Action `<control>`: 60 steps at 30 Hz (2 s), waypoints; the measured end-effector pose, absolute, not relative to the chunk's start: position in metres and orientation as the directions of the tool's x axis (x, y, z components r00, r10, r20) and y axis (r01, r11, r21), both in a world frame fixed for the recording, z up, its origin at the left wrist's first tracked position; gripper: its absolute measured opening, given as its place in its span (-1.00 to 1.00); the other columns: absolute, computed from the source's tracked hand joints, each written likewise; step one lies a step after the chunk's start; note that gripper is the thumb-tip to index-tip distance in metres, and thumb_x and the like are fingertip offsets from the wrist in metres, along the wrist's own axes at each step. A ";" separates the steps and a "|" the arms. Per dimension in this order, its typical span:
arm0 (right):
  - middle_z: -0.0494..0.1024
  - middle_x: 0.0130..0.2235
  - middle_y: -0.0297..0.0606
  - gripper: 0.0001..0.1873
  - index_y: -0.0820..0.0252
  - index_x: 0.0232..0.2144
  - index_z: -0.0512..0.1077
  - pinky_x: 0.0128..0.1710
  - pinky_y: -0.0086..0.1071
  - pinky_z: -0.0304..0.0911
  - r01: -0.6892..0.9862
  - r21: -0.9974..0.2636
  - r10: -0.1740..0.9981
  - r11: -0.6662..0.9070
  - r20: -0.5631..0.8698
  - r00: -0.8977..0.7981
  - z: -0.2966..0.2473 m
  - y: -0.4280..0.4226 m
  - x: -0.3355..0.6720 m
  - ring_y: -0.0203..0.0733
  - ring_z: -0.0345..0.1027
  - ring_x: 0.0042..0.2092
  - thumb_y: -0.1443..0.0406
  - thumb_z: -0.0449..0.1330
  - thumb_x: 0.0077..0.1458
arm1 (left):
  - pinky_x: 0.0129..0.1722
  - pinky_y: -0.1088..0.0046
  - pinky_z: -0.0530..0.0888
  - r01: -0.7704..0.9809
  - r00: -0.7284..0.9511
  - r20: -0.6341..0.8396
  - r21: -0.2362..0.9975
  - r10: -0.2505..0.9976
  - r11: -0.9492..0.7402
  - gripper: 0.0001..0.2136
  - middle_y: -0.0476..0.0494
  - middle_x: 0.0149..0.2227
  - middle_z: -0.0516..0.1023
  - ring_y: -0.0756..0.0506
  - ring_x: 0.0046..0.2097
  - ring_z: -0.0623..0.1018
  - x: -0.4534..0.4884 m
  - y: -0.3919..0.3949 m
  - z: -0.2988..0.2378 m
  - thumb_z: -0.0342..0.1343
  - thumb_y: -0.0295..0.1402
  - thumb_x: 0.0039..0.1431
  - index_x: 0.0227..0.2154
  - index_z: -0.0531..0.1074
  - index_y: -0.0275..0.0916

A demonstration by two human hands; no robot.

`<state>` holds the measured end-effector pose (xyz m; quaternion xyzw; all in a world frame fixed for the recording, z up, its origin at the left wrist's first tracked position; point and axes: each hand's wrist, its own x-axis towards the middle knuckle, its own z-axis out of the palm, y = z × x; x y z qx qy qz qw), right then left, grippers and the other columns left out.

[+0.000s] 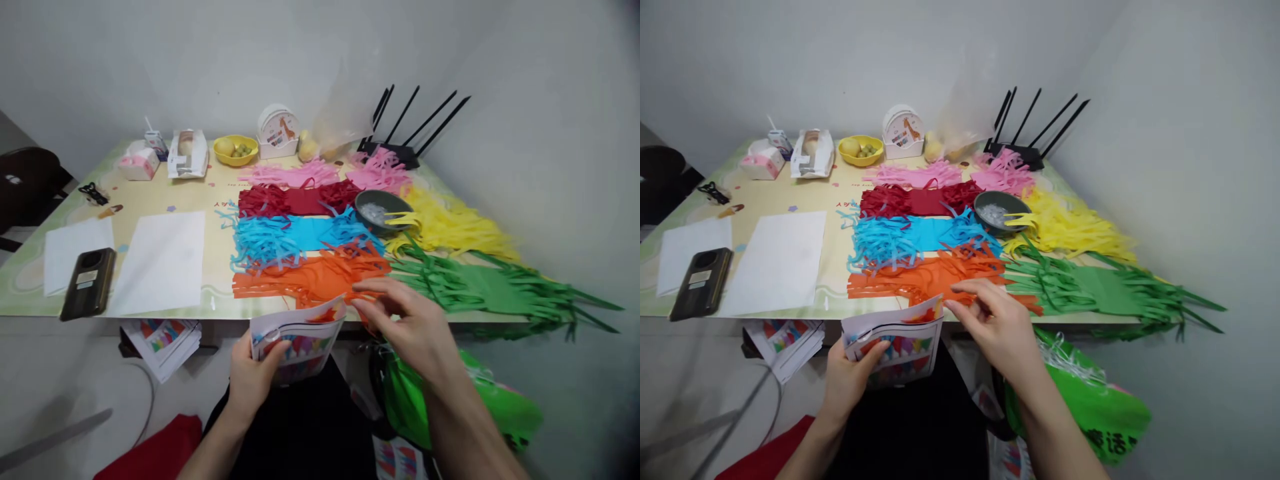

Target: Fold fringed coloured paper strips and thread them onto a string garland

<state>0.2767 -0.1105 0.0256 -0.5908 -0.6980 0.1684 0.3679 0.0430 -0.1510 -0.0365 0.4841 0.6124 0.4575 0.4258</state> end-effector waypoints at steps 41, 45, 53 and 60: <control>0.56 -0.22 -0.18 -0.86 0.12 -0.20 0.48 -0.13 -0.32 0.38 0.608 -0.438 0.691 0.662 0.670 -0.270 0.021 -0.108 0.229 -0.18 0.46 -0.17 0.39 0.18 0.18 | -0.36 0.48 0.43 0.083 -0.127 -0.226 0.968 0.966 0.238 -0.75 -0.07 -0.43 0.59 -0.04 -0.41 0.49 0.041 -0.129 -0.054 0.33 -0.29 -0.12 -0.37 0.54 -0.33; 0.56 -0.20 -0.12 -0.83 0.21 -0.18 0.48 -0.15 -0.30 0.37 0.459 -0.417 0.616 0.784 0.610 -0.498 0.001 -0.100 0.196 -0.15 0.43 -0.18 0.38 0.10 0.24 | -0.38 0.52 0.41 0.155 -0.124 -0.169 0.970 0.978 0.188 -0.82 -0.03 -0.46 0.55 -0.01 -0.42 0.45 0.046 -0.131 -0.048 0.29 -0.38 -0.12 -0.40 0.53 -0.34; 0.51 -0.35 -0.16 -0.85 0.27 -0.34 0.50 -0.27 -0.30 0.28 0.630 -0.326 0.708 0.705 0.266 -0.654 -0.007 -0.090 0.204 -0.12 0.36 -0.28 0.45 0.12 0.18 | -0.31 0.44 0.47 0.040 -0.081 -0.275 0.959 0.958 0.279 -0.70 -0.10 -0.38 0.61 -0.07 -0.36 0.52 0.043 -0.140 -0.063 0.35 -0.31 -0.16 -0.33 0.53 -0.34; 0.50 -0.29 -0.15 -0.80 0.23 -0.39 0.52 -0.21 -0.25 0.32 0.594 -0.455 0.744 0.663 0.321 -0.586 -0.001 -0.089 0.227 -0.13 0.37 -0.21 0.37 0.10 0.21 | -0.28 0.41 0.50 0.018 -0.092 -0.319 0.947 0.943 0.322 -0.69 -0.13 -0.36 0.64 -0.09 -0.35 0.56 0.038 -0.146 -0.071 0.37 -0.30 -0.17 -0.32 0.55 -0.33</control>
